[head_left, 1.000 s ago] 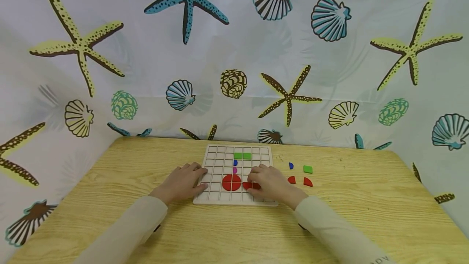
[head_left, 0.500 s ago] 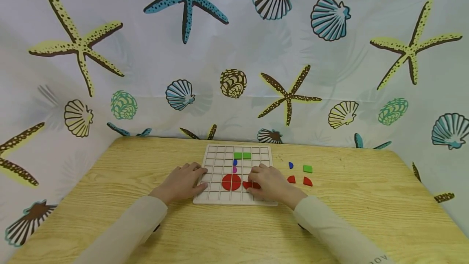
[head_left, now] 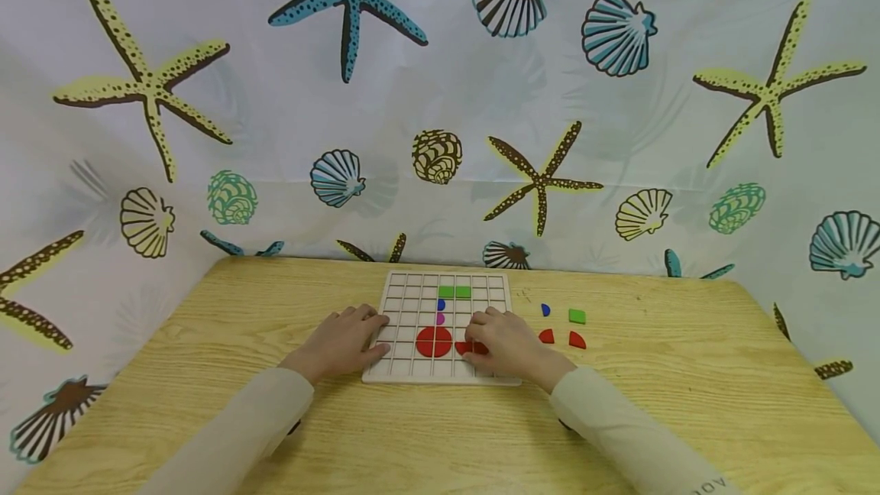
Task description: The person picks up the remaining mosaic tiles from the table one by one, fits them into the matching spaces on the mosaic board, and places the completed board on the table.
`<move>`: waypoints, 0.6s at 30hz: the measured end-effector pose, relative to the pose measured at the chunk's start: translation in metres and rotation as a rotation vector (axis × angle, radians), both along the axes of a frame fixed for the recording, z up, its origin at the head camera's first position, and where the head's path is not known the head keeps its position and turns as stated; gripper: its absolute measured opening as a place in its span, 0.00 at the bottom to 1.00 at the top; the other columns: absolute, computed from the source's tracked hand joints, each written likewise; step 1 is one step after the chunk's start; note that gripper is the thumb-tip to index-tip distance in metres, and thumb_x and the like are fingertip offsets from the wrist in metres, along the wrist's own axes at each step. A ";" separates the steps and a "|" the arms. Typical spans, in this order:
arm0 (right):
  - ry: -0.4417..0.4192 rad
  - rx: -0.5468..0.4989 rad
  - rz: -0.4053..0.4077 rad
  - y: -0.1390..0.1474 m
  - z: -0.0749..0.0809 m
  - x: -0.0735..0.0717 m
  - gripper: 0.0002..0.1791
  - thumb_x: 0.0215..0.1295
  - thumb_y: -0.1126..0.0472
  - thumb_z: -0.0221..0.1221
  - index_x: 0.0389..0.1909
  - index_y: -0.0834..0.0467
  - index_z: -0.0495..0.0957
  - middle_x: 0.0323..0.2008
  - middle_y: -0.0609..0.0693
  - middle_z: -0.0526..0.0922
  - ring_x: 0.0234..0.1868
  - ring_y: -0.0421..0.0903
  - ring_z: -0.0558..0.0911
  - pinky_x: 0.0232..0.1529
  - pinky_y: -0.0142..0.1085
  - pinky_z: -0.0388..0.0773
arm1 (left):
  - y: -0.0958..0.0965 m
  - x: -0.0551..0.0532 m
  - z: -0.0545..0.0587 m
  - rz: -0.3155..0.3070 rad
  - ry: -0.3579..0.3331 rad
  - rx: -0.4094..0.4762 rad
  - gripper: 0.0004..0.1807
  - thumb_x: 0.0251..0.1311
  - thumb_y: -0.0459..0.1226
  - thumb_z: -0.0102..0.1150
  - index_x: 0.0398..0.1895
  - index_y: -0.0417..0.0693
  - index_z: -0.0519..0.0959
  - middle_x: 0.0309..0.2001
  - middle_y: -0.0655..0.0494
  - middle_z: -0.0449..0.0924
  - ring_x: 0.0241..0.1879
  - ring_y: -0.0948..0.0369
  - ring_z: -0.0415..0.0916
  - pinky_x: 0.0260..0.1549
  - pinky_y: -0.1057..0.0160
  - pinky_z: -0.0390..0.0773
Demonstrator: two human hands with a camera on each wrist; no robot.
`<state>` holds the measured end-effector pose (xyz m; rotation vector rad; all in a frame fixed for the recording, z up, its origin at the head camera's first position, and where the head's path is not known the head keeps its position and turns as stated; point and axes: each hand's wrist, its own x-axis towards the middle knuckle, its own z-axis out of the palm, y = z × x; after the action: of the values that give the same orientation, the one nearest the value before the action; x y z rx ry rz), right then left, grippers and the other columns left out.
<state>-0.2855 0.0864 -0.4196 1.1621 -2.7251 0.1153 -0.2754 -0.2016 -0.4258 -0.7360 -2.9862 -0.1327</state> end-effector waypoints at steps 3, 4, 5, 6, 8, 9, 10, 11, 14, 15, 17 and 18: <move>0.006 -0.004 0.003 0.000 0.000 0.000 0.13 0.59 0.47 0.58 0.37 0.51 0.80 0.39 0.44 0.79 0.38 0.41 0.72 0.37 0.36 0.72 | 0.000 0.000 0.001 0.000 0.001 -0.001 0.27 0.61 0.52 0.51 0.59 0.48 0.70 0.54 0.48 0.70 0.53 0.48 0.69 0.49 0.43 0.68; 0.010 -0.006 0.004 0.000 0.000 0.000 0.13 0.59 0.48 0.58 0.37 0.51 0.80 0.39 0.44 0.79 0.38 0.41 0.72 0.37 0.36 0.72 | 0.000 0.000 0.001 0.001 0.002 -0.002 0.27 0.61 0.52 0.51 0.59 0.48 0.70 0.54 0.48 0.70 0.53 0.49 0.69 0.49 0.43 0.68; 0.013 -0.007 0.004 0.000 0.000 0.000 0.13 0.59 0.48 0.58 0.37 0.51 0.80 0.39 0.44 0.79 0.38 0.41 0.72 0.37 0.36 0.73 | 0.001 0.000 0.001 0.002 0.002 -0.002 0.27 0.61 0.52 0.51 0.59 0.48 0.70 0.54 0.48 0.70 0.53 0.49 0.69 0.49 0.43 0.68; 0.016 -0.009 0.005 0.000 -0.001 0.000 0.12 0.59 0.48 0.58 0.37 0.51 0.80 0.39 0.44 0.79 0.37 0.41 0.72 0.37 0.36 0.72 | 0.001 0.001 0.001 0.003 0.002 -0.004 0.27 0.61 0.52 0.51 0.59 0.48 0.70 0.54 0.48 0.70 0.53 0.49 0.69 0.49 0.43 0.68; 0.023 -0.008 0.006 0.000 -0.001 0.000 0.12 0.59 0.48 0.58 0.37 0.51 0.80 0.38 0.44 0.79 0.37 0.41 0.73 0.36 0.36 0.73 | 0.001 0.001 0.002 0.003 0.002 -0.004 0.27 0.61 0.52 0.51 0.59 0.47 0.70 0.54 0.48 0.70 0.53 0.49 0.69 0.49 0.43 0.68; 0.026 -0.005 0.006 0.000 -0.001 0.000 0.12 0.60 0.48 0.58 0.37 0.51 0.80 0.38 0.44 0.79 0.37 0.41 0.73 0.36 0.36 0.73 | 0.001 0.001 0.002 0.003 0.002 -0.005 0.27 0.61 0.52 0.51 0.59 0.47 0.70 0.54 0.48 0.70 0.53 0.48 0.69 0.49 0.43 0.68; 0.029 -0.004 0.007 0.000 -0.001 0.000 0.12 0.60 0.48 0.57 0.37 0.51 0.80 0.38 0.44 0.79 0.37 0.41 0.72 0.36 0.36 0.73 | 0.001 0.002 0.002 0.002 0.002 -0.005 0.27 0.61 0.52 0.51 0.59 0.47 0.70 0.54 0.48 0.70 0.53 0.48 0.69 0.49 0.42 0.68; 0.030 -0.001 0.006 0.000 -0.001 0.000 0.12 0.60 0.48 0.57 0.37 0.51 0.80 0.38 0.44 0.79 0.37 0.41 0.72 0.36 0.36 0.72 | 0.002 0.002 0.003 0.001 0.000 -0.004 0.27 0.61 0.52 0.50 0.59 0.47 0.70 0.54 0.48 0.70 0.53 0.48 0.69 0.49 0.42 0.68; 0.029 0.003 0.004 0.000 -0.001 0.000 0.12 0.60 0.47 0.57 0.37 0.51 0.80 0.38 0.44 0.79 0.38 0.41 0.72 0.36 0.36 0.72 | 0.002 0.003 0.003 -0.004 0.001 -0.002 0.27 0.61 0.52 0.51 0.59 0.47 0.70 0.54 0.48 0.70 0.53 0.48 0.69 0.49 0.42 0.68; 0.028 0.003 0.003 0.000 -0.002 0.000 0.12 0.60 0.47 0.57 0.37 0.51 0.80 0.38 0.44 0.79 0.37 0.41 0.72 0.36 0.36 0.72 | 0.002 0.003 0.004 -0.004 0.001 -0.003 0.27 0.61 0.52 0.51 0.59 0.47 0.70 0.54 0.48 0.70 0.53 0.48 0.69 0.49 0.42 0.68; 0.022 0.002 -0.001 0.000 -0.001 0.000 0.12 0.60 0.47 0.57 0.37 0.51 0.80 0.39 0.44 0.79 0.37 0.41 0.72 0.36 0.36 0.71 | 0.002 0.003 0.004 -0.003 0.001 -0.006 0.27 0.61 0.52 0.51 0.59 0.47 0.70 0.54 0.48 0.70 0.53 0.48 0.69 0.49 0.42 0.68; 0.019 -0.001 -0.003 0.001 -0.001 0.000 0.12 0.60 0.47 0.57 0.37 0.51 0.80 0.38 0.44 0.79 0.37 0.41 0.72 0.36 0.36 0.71 | 0.002 0.003 0.005 -0.003 0.001 -0.008 0.27 0.61 0.52 0.51 0.59 0.47 0.70 0.54 0.48 0.70 0.53 0.48 0.69 0.49 0.42 0.68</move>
<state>-0.2855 0.0869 -0.4208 1.1529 -2.7095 0.1050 -0.2721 -0.1997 -0.4213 -0.7408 -2.9865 -0.1210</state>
